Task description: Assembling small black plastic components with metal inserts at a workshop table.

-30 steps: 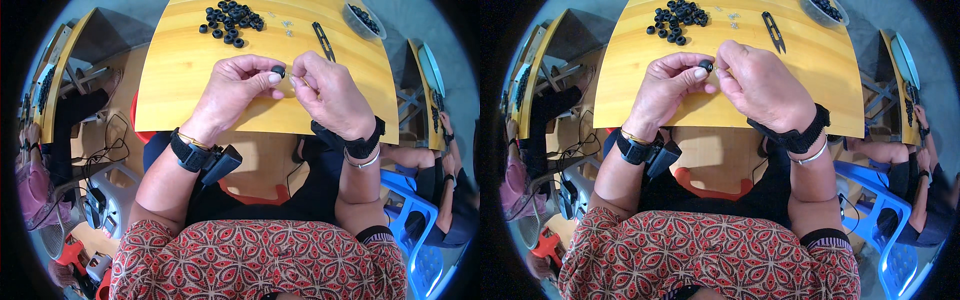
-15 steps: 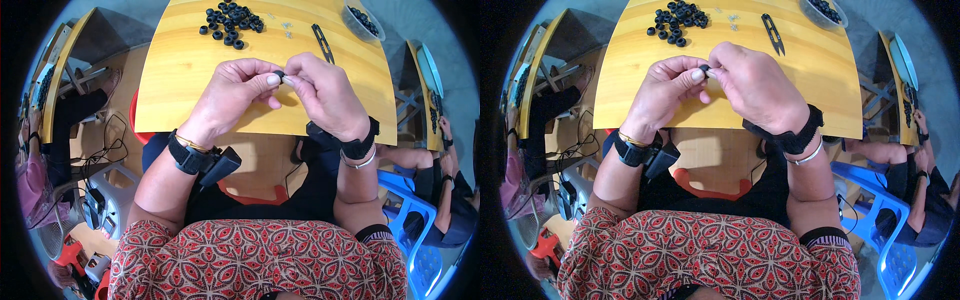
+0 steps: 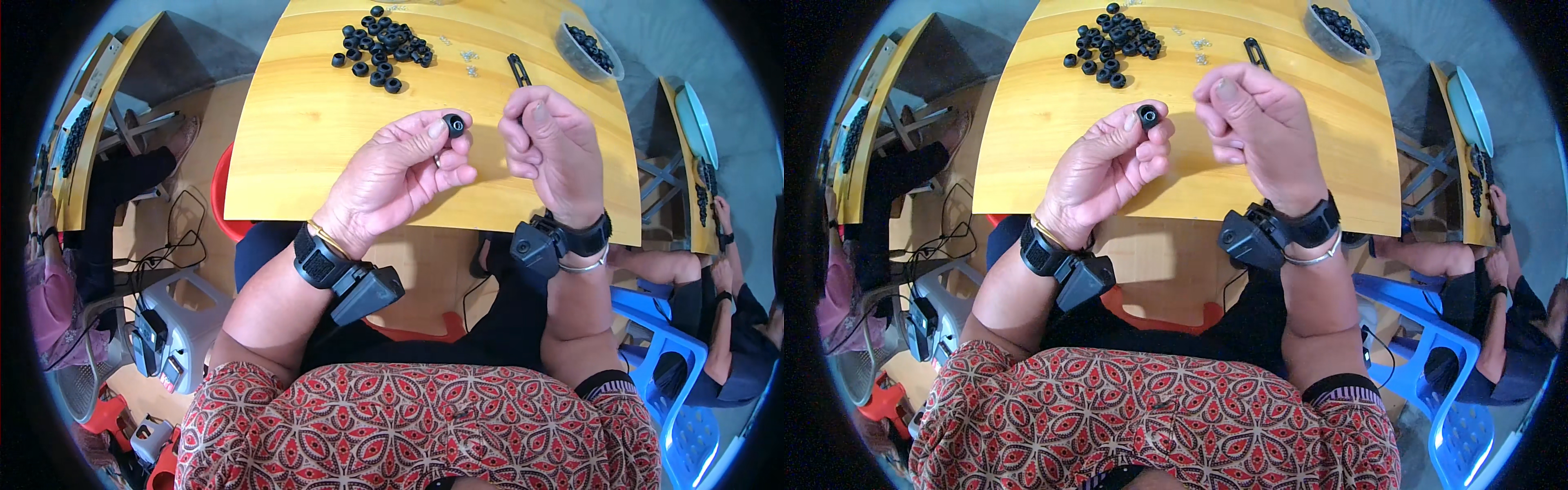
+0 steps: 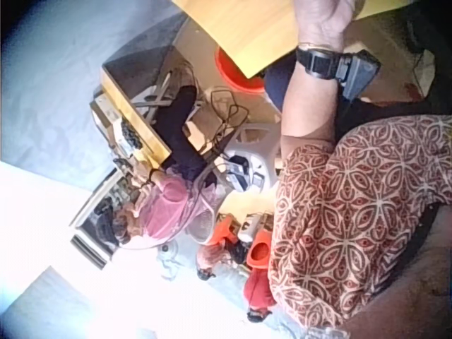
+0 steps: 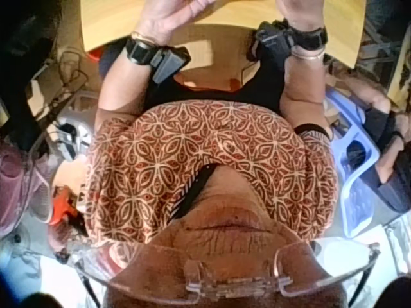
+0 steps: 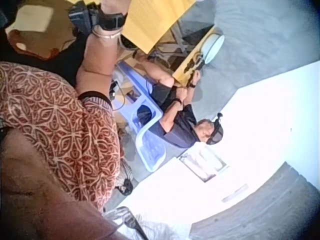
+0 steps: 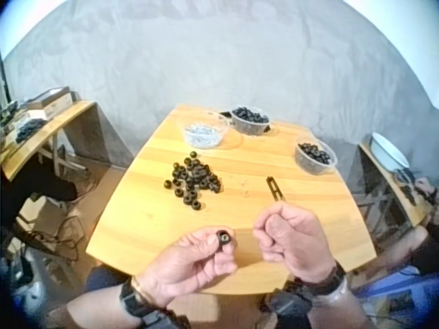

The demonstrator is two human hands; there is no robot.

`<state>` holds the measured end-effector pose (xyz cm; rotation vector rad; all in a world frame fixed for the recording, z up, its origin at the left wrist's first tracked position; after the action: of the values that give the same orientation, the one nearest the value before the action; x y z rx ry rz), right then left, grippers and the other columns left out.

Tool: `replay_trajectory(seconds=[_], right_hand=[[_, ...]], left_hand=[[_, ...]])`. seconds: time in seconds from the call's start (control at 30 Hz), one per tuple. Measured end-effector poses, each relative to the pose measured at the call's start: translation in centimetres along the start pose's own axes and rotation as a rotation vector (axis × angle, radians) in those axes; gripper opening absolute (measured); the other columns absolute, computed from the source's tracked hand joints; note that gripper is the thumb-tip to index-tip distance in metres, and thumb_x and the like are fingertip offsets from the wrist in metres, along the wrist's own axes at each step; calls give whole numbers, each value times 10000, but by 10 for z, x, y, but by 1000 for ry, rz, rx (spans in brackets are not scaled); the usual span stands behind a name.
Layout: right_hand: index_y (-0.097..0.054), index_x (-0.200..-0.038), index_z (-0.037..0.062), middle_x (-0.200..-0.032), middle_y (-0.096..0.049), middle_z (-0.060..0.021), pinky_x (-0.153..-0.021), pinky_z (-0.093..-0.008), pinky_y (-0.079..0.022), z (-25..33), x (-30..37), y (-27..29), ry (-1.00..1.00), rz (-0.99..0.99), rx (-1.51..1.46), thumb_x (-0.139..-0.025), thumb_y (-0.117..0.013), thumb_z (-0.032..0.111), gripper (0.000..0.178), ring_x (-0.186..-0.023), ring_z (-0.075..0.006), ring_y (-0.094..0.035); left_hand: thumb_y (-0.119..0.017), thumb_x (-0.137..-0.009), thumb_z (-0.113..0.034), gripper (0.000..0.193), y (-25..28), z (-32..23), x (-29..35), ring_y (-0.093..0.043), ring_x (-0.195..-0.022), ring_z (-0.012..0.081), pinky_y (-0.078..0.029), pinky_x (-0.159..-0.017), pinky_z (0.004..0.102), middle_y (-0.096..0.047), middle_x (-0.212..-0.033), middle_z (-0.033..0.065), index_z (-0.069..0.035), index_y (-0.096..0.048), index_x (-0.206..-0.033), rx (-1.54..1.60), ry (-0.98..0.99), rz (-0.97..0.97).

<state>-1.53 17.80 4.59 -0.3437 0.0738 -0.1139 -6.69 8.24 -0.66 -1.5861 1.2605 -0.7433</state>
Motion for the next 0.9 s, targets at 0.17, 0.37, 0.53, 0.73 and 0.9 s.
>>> replay_trajectory(seconds=[0.17,0.37,0.53,0.73,0.9], right_hand=[[-510,-981,-33,-717,-466,-25,-489,-178,-357,-13,-7,-3,-9,-42,-64,-873,-437,171,242,-555,-61,-393],[-490,-1028,-29,-821,-547,-86,-595,-210,-444,-14,-10,-4,40,-2,47,-857,-452,109,223,-642,-111,-514],[-495,-968,-16,-814,-564,-93,-619,-210,-454,-13,-11,-1,108,-15,82,-839,-472,68,155,-641,-117,-535],[-502,-926,-17,-759,-549,-62,-607,-201,-448,-15,-15,7,188,-60,209,-818,-492,39,122,-631,-110,-543],[-498,-920,-29,-748,-541,-53,-602,-199,-446,-14,-15,1,159,-78,227,-812,-496,26,121,-634,-110,-545]], left_hand=[[-458,-852,-97,182,12,-2,-1,-571,-710,140,-511,-722,296,-559,-816,84,33,-506,-970,-57,-45,-131],[-460,-850,-90,173,12,-4,0,-568,-720,137,-513,-718,292,-565,-803,82,31,-519,-959,-114,-64,-167],[-459,-848,-81,175,10,-7,0,-566,-716,137,-515,-710,291,-564,-803,81,30,-516,-971,-122,-81,-155],[-463,-847,-83,172,13,-6,-1,-566,-715,139,-517,-704,293,-563,-796,80,25,-519,-968,-113,-94,-153],[-470,-849,-137,215,12,-7,1,-534,-719,113,-495,-723,282,-546,-827,70,5,-527,-999,-196,-103,-166]])
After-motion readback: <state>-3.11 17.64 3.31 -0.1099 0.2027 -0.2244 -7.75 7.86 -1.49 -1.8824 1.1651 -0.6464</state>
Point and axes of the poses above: each hand's wrist, its own x-axis away from the middle knuckle, its own y-axis out of the back of the hand, z = x × y, the point moved 7 cm from there along -x, towards the middle knuckle
